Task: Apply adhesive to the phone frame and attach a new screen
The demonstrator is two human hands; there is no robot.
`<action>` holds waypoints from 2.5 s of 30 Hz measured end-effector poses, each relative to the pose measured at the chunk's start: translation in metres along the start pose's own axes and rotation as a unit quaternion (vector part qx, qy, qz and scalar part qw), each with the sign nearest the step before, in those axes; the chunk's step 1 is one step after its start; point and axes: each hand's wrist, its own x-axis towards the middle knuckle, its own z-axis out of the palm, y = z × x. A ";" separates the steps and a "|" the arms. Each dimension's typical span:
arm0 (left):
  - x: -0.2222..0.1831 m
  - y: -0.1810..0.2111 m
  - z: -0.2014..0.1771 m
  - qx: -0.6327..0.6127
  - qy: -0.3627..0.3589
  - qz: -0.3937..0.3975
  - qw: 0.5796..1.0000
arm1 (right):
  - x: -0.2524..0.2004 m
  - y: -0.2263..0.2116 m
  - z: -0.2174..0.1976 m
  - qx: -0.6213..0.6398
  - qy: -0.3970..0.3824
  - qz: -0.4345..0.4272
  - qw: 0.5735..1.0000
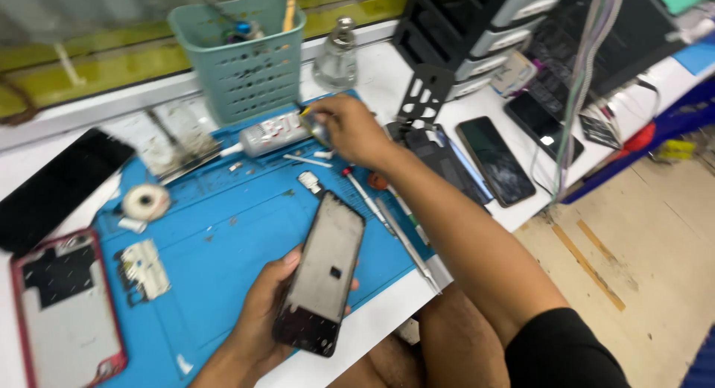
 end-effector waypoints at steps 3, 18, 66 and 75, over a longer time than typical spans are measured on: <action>0.006 0.001 0.001 0.006 0.054 -0.024 0.998 | -0.002 -0.041 -0.013 -0.019 -0.030 0.047 0.998; 0.019 -0.008 -0.035 -0.066 -0.040 0.015 0.997 | -0.028 -0.057 -0.026 -0.041 0.033 -0.027 0.998; -0.007 0.010 -0.007 0.099 -0.074 -0.090 0.988 | -0.142 -0.181 -0.071 -0.256 -0.260 -0.317 0.876; 0.002 0.001 -0.017 0.057 -0.077 -0.045 0.994 | -0.153 -0.173 -0.076 -0.213 -0.259 -0.261 0.905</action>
